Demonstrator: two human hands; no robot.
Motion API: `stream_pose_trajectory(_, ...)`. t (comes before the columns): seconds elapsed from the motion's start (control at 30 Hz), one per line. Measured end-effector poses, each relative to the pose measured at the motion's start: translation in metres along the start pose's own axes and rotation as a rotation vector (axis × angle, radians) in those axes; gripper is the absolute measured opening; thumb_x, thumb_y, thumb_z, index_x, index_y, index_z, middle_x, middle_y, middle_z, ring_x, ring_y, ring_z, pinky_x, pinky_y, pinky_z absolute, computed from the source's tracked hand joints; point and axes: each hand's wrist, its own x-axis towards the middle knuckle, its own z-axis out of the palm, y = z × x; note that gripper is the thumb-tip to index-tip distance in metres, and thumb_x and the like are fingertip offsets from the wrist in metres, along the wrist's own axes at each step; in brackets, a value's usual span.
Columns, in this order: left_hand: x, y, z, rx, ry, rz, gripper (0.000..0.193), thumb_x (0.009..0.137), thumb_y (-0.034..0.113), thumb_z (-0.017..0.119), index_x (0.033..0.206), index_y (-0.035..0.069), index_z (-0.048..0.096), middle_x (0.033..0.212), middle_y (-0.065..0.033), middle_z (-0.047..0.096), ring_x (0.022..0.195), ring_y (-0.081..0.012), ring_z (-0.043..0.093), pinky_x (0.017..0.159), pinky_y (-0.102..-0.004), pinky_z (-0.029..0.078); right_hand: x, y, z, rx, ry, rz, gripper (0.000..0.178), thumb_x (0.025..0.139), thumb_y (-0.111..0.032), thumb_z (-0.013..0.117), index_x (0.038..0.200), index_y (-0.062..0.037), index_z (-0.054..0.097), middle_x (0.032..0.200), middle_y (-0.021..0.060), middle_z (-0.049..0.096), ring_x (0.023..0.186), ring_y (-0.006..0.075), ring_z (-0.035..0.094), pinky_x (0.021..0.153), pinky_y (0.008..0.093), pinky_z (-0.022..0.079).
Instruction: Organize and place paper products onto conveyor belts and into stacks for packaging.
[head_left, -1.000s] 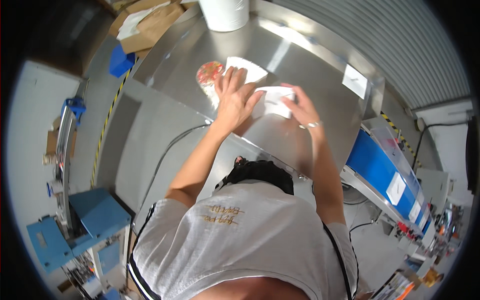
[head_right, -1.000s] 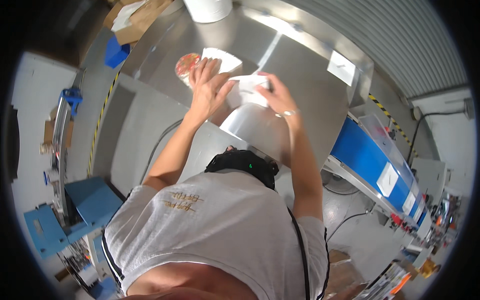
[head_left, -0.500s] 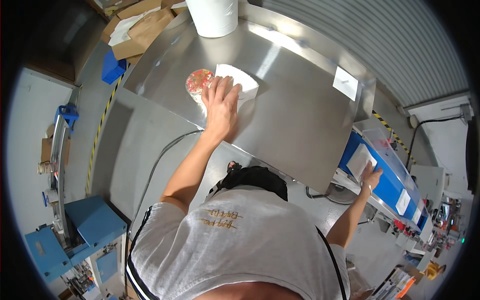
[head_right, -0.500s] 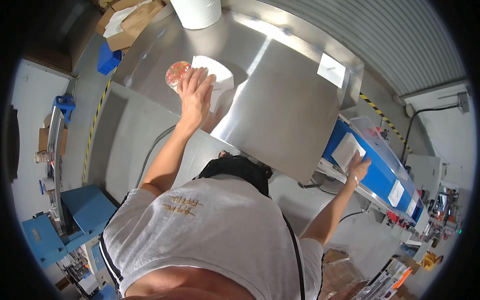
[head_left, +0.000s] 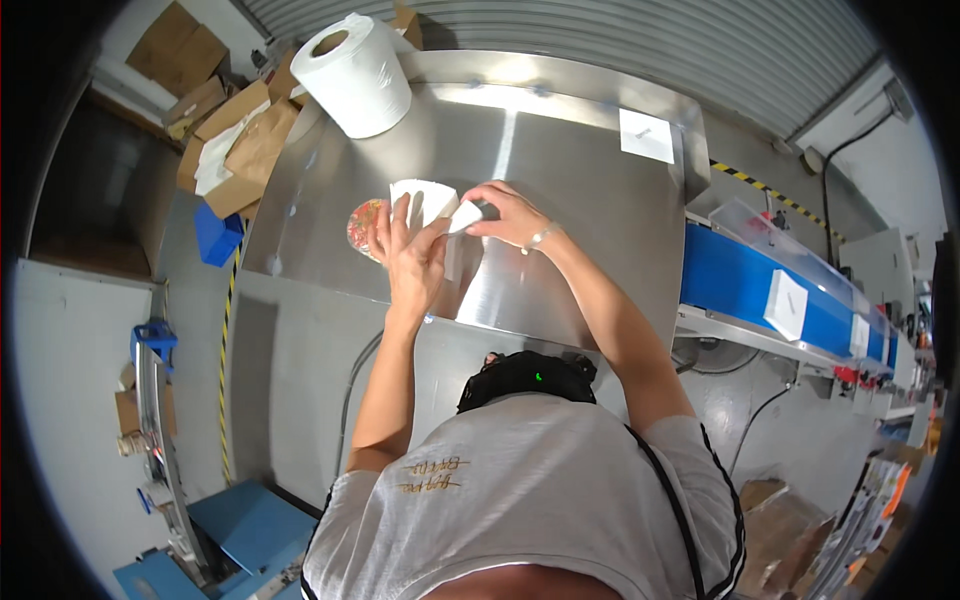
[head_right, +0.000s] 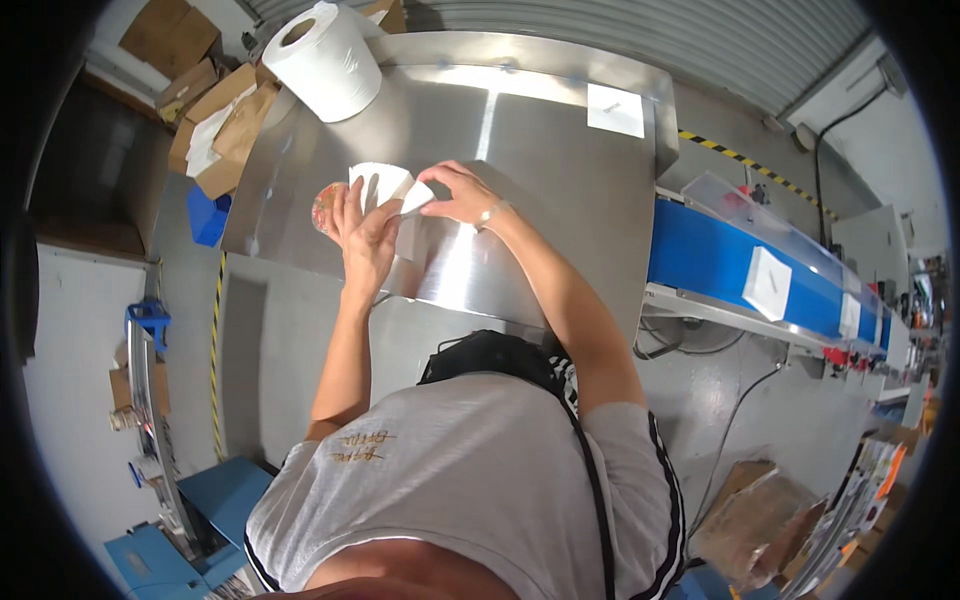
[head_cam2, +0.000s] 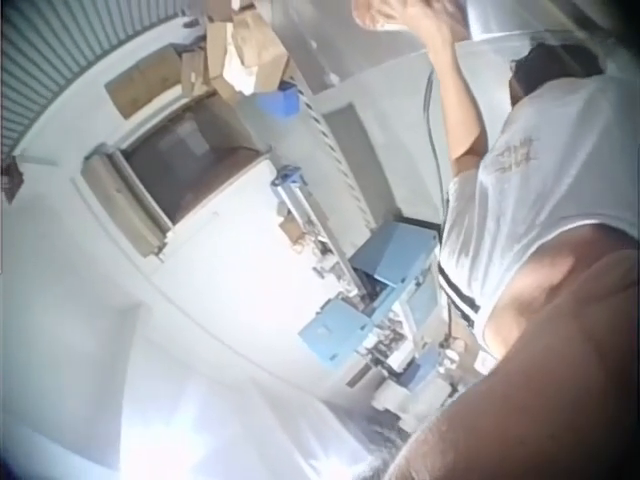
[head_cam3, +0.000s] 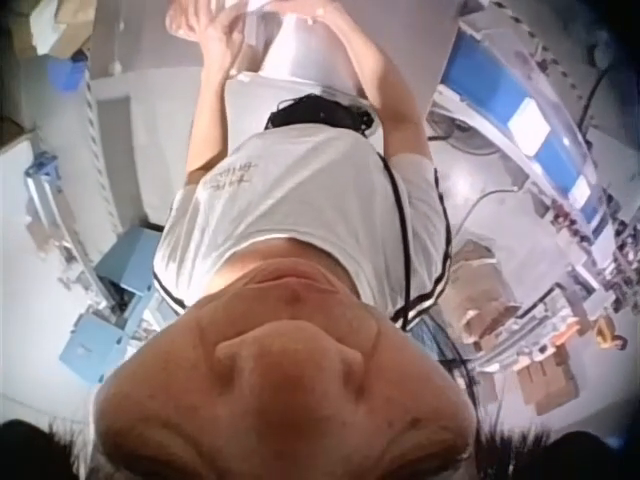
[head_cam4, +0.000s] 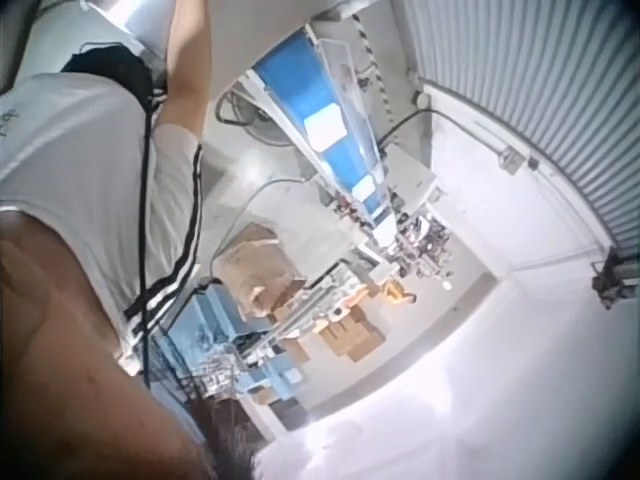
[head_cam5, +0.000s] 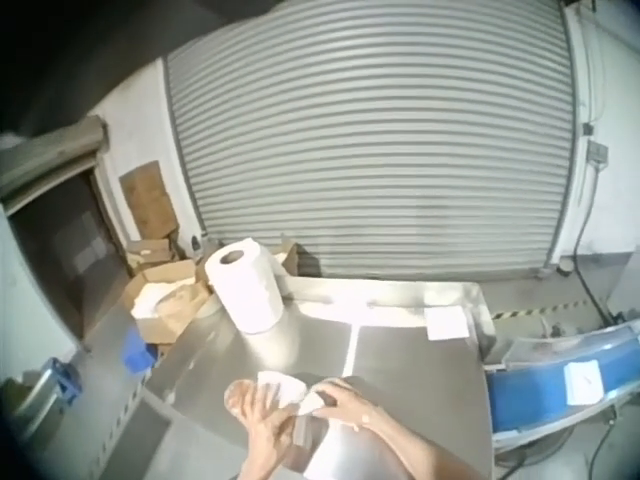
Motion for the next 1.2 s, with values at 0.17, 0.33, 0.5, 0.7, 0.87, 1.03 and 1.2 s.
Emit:
stream_pose_trajectory(0.17, 0.007, -0.016, -0.002, 0.044, 0.077, 0.039, 0.067, 0.065, 0.030, 0.080, 0.126, 0.015, 0.054, 0.130, -0.0179, 0.043, 0.120, -0.0392, 0.039, 0.100, -0.0517, 0.029, -0.017, 0.023, 0.000, 0.186, 0.015, 0.032, 0.046, 0.081, -0.035, 0.068, 0.109, -0.0032, 0.052, 0.099, 0.0065, 0.055, 0.087, 0.0164, 0.053, 0.078, 0.0304, 0.045)
stream_pose_trajectory(0.33, 0.000, -0.018, -0.012, -0.003, 0.069, -0.078, 0.059, 0.077, 0.006, 0.069, 0.131, 0.009, 0.047, 0.123, -0.0225, 0.053, 0.116, -0.0373, 0.047, 0.096, -0.0431, 0.039, -0.085, 0.045, -0.040, 0.406, 0.340, 0.276, 0.032, 0.089, -0.025, 0.062, 0.105, -0.0001, 0.051, 0.093, 0.0072, 0.059, 0.086, 0.0114, 0.053, 0.074, 0.0266, 0.045)
stream_pose_trajectory(0.5, -0.002, 0.026, 0.006, -0.164, -0.033, -0.232, 0.048, 0.081, 0.003, 0.064, 0.127, 0.011, 0.052, 0.112, -0.0188, 0.054, 0.096, -0.0341, 0.057, 0.083, -0.0408, 0.046, -0.201, 0.093, -0.128, -0.013, 0.641, 0.565, 0.030, 0.086, -0.028, 0.063, 0.098, -0.0005, 0.059, 0.083, 0.0049, 0.062, 0.077, 0.0110, 0.055, 0.069, 0.0283, 0.046)
stream_pose_trajectory(0.7, -0.024, 0.138, 0.038, -0.196, -0.168, -0.061, 0.046, 0.080, 0.005, 0.065, 0.124, 0.017, 0.058, 0.097, -0.0130, 0.054, 0.088, -0.0286, 0.052, 0.081, -0.0385, 0.044, -0.338, 0.132, -0.257, -0.079, 1.009, 0.754, 0.029, 0.083, -0.027, 0.066, 0.098, -0.0033, 0.062, 0.084, 0.0057, 0.063, 0.075, 0.0125, 0.057, 0.068, 0.0285, 0.046)
stream_pose_trajectory(0.87, -0.042, 0.185, 0.054, -0.293, -0.196, -0.052, 0.041, 0.082, 0.006, 0.064, 0.120, 0.020, 0.061, 0.099, -0.0132, 0.053, 0.090, -0.0264, 0.052, 0.081, -0.0369, 0.046, -0.398, 0.133, -0.320, -0.407, 1.124, 0.892, 0.054, 0.076, -0.035, 0.071, 0.119, -0.0077, 0.054, 0.110, 0.0147, 0.062, 0.098, 0.0311, 0.060, 0.083, 0.0386, 0.048)
stream_pose_trajectory(1.03, -0.049, 0.190, 0.050, -0.351, -0.204, -0.183, 0.035, 0.086, 0.006, 0.061, 0.119, 0.018, 0.062, 0.115, -0.0174, 0.048, 0.095, -0.0253, 0.056, 0.079, -0.0336, 0.050, -0.394, 0.106, -0.294, -1.062, 1.267, 0.717, 0.061, 0.070, -0.026, 0.074, 0.123, -0.0093, 0.049, 0.128, 0.0128, 0.048, 0.116, 0.0348, 0.044, 0.093, 0.0452, 0.038)
stream_pose_trajectory(1.2, -0.064, 0.174, 0.062, -0.326, -0.154, -0.110, 0.035, 0.085, 0.001, 0.059, 0.117, 0.013, 0.064, 0.122, -0.0201, 0.048, 0.110, -0.0305, 0.052, 0.089, -0.0358, 0.047, -0.359, 0.086, -0.247, -0.875, 1.115, 0.384, 0.045, 0.075, -0.019, 0.070, 0.116, -0.0075, 0.054, 0.118, 0.0128, 0.055, 0.108, 0.0337, 0.050, 0.091, 0.0431, 0.041)
